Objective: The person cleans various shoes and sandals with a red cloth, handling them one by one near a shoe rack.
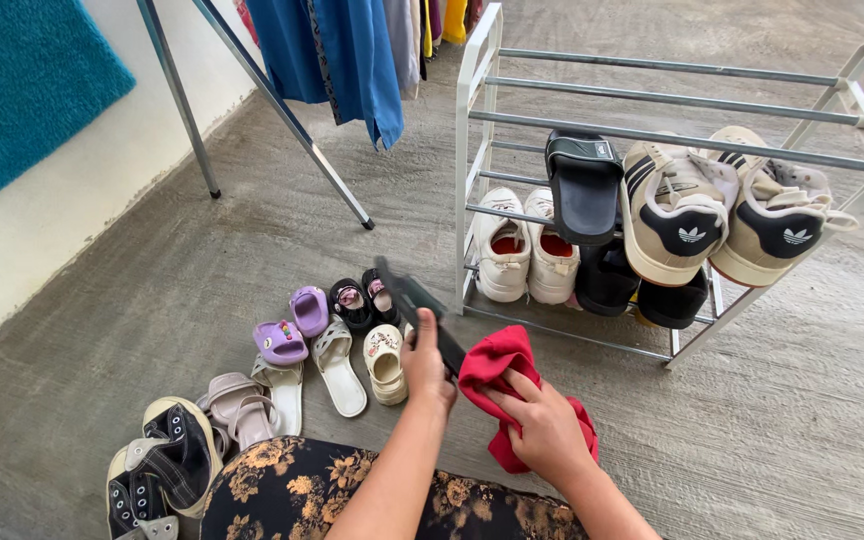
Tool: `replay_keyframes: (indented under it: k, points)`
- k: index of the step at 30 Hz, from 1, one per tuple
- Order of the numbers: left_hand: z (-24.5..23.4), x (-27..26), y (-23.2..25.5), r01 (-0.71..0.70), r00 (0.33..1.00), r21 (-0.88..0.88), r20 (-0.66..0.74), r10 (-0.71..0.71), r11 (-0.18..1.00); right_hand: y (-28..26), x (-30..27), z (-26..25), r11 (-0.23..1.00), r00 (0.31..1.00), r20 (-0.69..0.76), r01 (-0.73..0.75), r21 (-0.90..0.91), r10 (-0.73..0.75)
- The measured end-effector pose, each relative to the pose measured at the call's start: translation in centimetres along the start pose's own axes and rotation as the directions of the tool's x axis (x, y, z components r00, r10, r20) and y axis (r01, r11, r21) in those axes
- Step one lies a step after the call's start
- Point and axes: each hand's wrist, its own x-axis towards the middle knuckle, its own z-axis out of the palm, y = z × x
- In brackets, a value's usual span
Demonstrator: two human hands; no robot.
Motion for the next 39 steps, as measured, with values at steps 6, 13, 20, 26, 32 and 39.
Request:
replay_keyframes:
  k: [6,13,20,26,32,39]
  points:
    - [-0.3,0.1,4.3,0.201,0.978,-0.283,0.115,-0.175,0.938,3.0,-1.3,0.9,0.948,0.988,-0.005,-0.15,0.282,0.157]
    - [0.5,-2.6,5.2,0.237,0.914,-0.251,0.384,-0.128,0.939,6.9,-2.2,-1.9,0.905,0.898,-0.279,-0.234,0.355,0.341]
    - [1.7,-6.9,-0.2,0.083,0.694,0.133,0.703,-0.153,0.988,3.7,-1.9,-0.5,0.924,0.952,0.042,-0.304,0.234,0.303]
    - [1.5,-7.7,-0.6,0.123,0.649,0.239,0.715,-0.26,0.963,4.9,-2.1,0.5,0.923,0.964,-0.183,-0.114,0.368,0.192]
    - [2.4,-9.0,-0.5,0.051,0.6,0.306,0.751,-0.274,0.951,4.5,-1.4,0.6,0.932,0.904,-0.348,-0.125,0.339,0.248]
    - [2.2,-8.9,-0.7,-0.046,0.562,0.294,0.798,-0.219,0.955,4.0,-0.8,-1.8,0.863,0.943,-0.143,-0.204,0.463,0.3]
